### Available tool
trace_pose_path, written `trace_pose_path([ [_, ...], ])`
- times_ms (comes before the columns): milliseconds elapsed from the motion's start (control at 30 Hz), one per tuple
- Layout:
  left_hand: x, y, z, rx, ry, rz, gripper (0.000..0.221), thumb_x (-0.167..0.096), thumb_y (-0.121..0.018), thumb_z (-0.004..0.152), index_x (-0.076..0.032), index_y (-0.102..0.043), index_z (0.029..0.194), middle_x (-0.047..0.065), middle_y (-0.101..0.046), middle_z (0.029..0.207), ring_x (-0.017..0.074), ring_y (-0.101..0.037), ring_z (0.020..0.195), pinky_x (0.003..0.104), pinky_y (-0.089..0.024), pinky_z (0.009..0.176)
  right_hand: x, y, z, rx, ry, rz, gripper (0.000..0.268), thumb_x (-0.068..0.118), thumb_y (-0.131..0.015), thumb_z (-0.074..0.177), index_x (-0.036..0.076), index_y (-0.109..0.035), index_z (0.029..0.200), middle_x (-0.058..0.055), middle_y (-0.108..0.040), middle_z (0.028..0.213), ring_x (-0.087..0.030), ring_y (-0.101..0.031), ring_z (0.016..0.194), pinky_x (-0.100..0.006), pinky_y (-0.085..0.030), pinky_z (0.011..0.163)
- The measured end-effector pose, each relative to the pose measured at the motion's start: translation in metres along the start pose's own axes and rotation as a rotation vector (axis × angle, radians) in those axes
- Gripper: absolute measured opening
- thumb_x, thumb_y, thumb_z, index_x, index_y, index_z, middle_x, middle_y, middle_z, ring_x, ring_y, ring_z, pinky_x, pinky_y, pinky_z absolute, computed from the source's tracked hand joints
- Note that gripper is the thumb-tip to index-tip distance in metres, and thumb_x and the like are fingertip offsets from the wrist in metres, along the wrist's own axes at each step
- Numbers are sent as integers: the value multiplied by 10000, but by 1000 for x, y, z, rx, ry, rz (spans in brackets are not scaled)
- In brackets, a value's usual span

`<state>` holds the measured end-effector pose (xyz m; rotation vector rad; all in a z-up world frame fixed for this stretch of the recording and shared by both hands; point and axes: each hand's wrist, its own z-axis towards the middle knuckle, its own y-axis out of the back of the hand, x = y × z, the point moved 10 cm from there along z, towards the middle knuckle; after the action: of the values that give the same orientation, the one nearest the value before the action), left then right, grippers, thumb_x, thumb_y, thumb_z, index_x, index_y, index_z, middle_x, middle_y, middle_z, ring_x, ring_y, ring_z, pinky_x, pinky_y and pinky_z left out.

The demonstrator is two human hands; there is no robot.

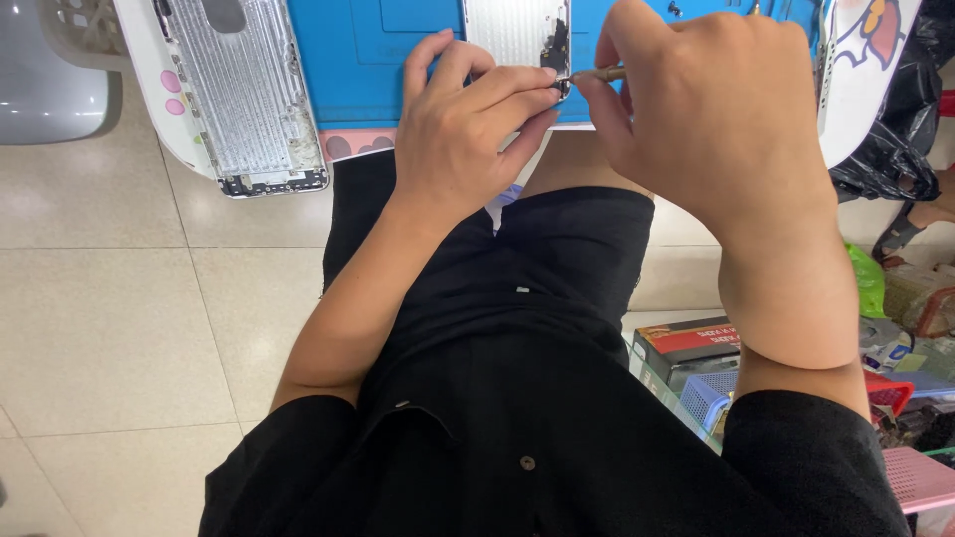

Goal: Repairing a mobile phone by reassembling internal components and securing parts.

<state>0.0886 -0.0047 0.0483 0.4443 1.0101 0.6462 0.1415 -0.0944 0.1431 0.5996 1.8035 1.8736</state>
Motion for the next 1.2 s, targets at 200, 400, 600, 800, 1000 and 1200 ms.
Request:
trace_pose_path([
  [200,1,-2,-2,2,-3,4,138,-186,-814,952,-175,-813,1090,-112,-727,1191,158,-591,1021,461,-335,1168,2,-2,-3,-31,-20,18,179,192,-795,963,102,-645,924,54,-601,602,-172,-622,570,-309,-429,517],
  [400,0,-1,0,1,-2,3,144,-194,-816,944,-174,-809,1087,-107,-728,1191,159,-592,1027,463,-332,1168,-1,1,-6,-75,-16,66,192,167,-800,955,79,-631,930,52,-631,649,-167,-628,598,-301,-435,529],
  [600,1,-2,-1,-3,-9,-1,142,-195,-818,949,-164,-803,1087,-106,-725,1199,169,-591,1043,460,-332,1171,0,-3,-10,-116,-29,117,197,111,-807,943,68,-627,876,23,-640,655,-184,-643,607,-303,-440,531],
  [800,-2,0,0,-4,-16,-1,147,-180,-819,935,-171,-809,1081,-109,-728,1198,169,-589,1041,465,-329,1169,-4,-6,-12,-123,-38,175,196,87,-818,945,71,-630,891,14,-637,662,-195,-651,638,-309,-465,581],
  [1000,-2,-2,-3,-4,-24,14,144,-183,-817,948,-174,-803,1091,-115,-727,1210,169,-590,1049,460,-333,1179,-3,1,-15,-180,-34,217,187,41,-819,922,35,-632,926,-19,-671,738,-209,-668,679,-314,-472,609],
  [1200,-8,2,-4,-31,-68,60,187,-201,-801,953,-197,-811,1139,-108,-723,1222,162,-590,1042,491,-340,1179,-38,8,-78,-368,-208,681,50,-20,-621,1124,-52,-611,1161,-142,-712,1057,-210,-763,994,-278,-595,827],
])
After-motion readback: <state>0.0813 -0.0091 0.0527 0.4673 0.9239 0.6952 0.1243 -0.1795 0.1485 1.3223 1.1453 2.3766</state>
